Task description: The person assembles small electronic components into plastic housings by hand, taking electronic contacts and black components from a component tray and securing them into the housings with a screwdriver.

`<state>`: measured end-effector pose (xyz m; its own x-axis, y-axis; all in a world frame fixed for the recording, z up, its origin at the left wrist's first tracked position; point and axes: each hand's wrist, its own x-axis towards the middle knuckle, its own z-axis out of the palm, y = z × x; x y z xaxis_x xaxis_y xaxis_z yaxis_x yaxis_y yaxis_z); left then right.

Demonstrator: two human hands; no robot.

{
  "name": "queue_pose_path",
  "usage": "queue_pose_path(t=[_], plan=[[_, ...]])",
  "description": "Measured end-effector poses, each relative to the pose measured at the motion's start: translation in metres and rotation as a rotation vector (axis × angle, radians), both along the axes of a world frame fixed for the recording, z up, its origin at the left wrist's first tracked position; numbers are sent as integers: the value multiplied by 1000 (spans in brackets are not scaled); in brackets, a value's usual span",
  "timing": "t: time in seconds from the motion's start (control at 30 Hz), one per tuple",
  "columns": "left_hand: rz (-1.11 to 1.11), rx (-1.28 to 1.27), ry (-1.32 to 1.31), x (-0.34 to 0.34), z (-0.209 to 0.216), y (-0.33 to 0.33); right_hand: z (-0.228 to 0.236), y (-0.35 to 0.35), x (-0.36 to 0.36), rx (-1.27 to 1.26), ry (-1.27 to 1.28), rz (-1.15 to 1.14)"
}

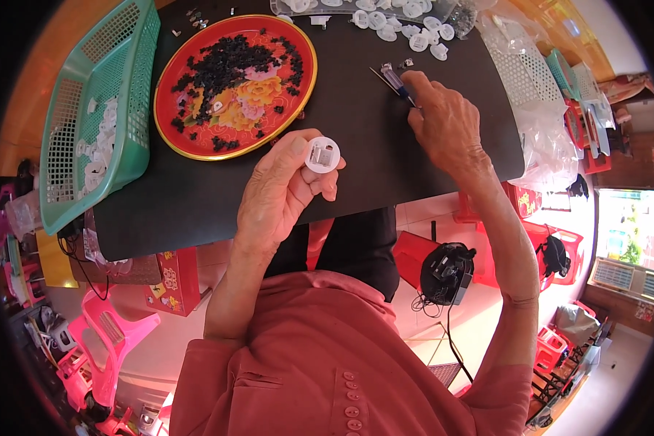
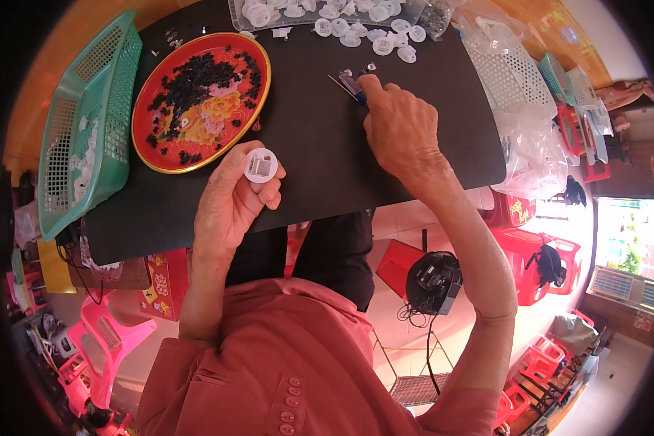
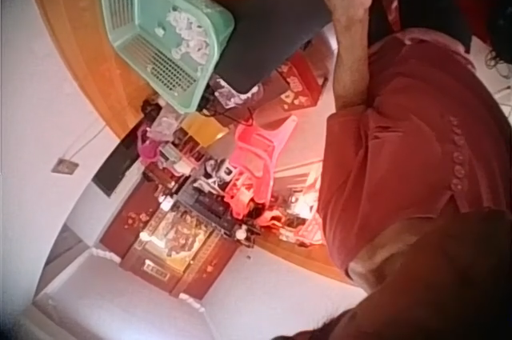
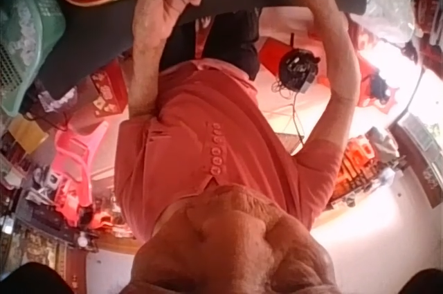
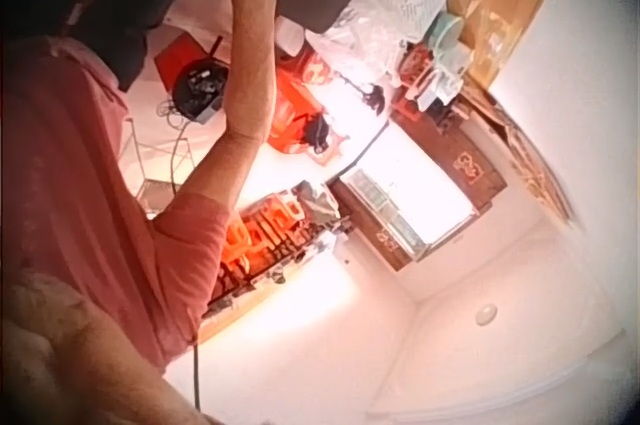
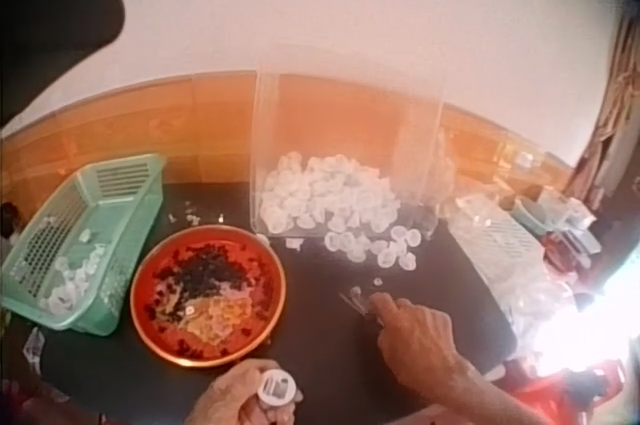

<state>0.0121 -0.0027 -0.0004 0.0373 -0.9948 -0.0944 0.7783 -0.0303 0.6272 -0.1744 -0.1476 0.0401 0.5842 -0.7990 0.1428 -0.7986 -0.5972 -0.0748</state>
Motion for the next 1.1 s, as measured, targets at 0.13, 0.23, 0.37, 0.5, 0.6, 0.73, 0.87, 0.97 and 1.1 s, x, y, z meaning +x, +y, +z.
queue_pose_path(t=[0.13, 0.23, 0.37, 0.5, 0.6, 0.73, 0.87, 0.97, 1.1], plan=[[9, -10, -18, -1, 1, -1, -3, -10, -1, 11, 62, -20], [0, -1, -2, -3, 3, -3, -5, -16, -11, 45, -38, -85], [-8, -12, 28, 0, 1, -1, 8, -4, -5, 503, -551, -106], [-44, 12, 90, 2, 0, -1, 13, 20, 2, 1034, -1192, 18], [-91, 17, 150, 3, -2, -3, 8, 38, 15, 1174, -1422, 110], [-89, 27, 185, 3, -2, -2, -2, 47, 27, 1162, -1510, 369], [-83, 60, 177, 3, -1, -2, -11, 46, 32, 1057, -1393, 377], [-88, 81, 157, 3, 1, -2, -14, 46, 35, 1021, -1392, 442], [-99, 82, 141, 2, 2, -1, -14, 42, 36, 1006, -1366, 484]])
